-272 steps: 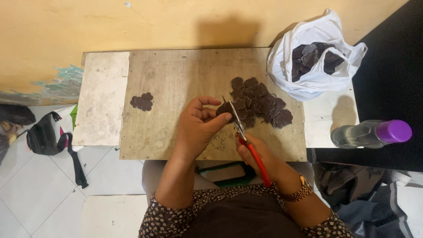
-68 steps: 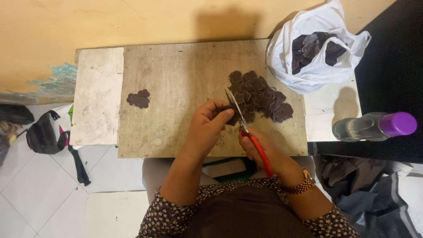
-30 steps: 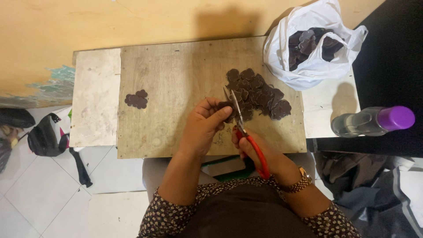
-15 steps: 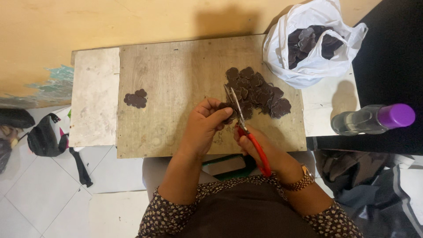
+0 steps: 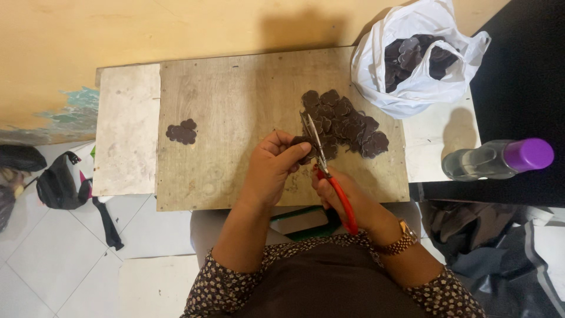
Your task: The person uses red-handled scissors to trim the edges of dark brown, flower-shaped fabric pieces on a wooden board. They hold each piece with the left hand and cut with the right, then place the trimmed pieces into a white plastic bag. The process is repeated for multiple pieces throughout the clip.
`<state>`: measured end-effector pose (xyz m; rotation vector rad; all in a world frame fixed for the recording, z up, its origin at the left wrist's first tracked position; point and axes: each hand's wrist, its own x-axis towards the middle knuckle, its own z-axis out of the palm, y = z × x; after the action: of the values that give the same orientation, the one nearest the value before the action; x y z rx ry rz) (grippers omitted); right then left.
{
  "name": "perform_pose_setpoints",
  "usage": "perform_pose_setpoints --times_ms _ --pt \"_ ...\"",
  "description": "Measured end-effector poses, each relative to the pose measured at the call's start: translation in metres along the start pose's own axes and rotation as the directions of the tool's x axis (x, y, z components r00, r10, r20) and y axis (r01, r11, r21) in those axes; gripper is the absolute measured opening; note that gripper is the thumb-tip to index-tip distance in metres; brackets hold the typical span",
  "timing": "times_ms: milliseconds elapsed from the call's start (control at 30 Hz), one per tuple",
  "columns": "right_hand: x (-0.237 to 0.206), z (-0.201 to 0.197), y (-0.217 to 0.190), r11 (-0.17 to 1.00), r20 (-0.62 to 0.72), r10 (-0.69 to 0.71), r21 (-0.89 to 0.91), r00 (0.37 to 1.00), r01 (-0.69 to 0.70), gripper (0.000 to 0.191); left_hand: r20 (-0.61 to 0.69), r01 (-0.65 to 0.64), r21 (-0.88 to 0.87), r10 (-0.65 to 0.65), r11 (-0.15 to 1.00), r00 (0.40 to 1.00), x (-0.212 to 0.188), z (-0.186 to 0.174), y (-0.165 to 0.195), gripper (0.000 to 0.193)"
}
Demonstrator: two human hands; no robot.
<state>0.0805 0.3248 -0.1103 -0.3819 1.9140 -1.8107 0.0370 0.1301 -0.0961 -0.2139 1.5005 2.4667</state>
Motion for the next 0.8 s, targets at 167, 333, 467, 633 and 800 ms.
perform_pose_setpoints --times_ms 167,333,467,633,800 --pt "0.0 0.002 0.002 0.999 -0.023 -0.022 -0.023 0.999 0.022 0.045 -0.001 -0.005 0.006 0.005 1.0 1.0 0.0 -0.001 0.001 0.013" --pt "0.005 0.014 0.007 0.992 -0.146 0.127 0.002 0.981 -0.128 0.047 0.028 -0.022 0.007 0.022 1.0 0.999 -0.004 -0.005 0.001 0.013" --pt "0.007 0.013 0.008 0.997 -0.153 0.06 -0.046 0.986 -0.068 0.045 0.039 -0.042 0.076 0.039 0.996 0.998 -0.006 -0.007 0.002 0.013" --pt "0.001 0.005 0.007 0.988 -0.041 -0.061 -0.147 0.997 0.054 0.04 0.019 -0.021 0.083 0.02 0.996 1.0 -0.007 -0.012 0.006 0.014" --pt "-0.002 0.008 0.005 0.985 0.016 -0.099 -0.139 0.995 0.1 0.04 0.102 -0.171 0.057 0.165 0.984 0.981 -0.01 -0.011 0.004 0.019"
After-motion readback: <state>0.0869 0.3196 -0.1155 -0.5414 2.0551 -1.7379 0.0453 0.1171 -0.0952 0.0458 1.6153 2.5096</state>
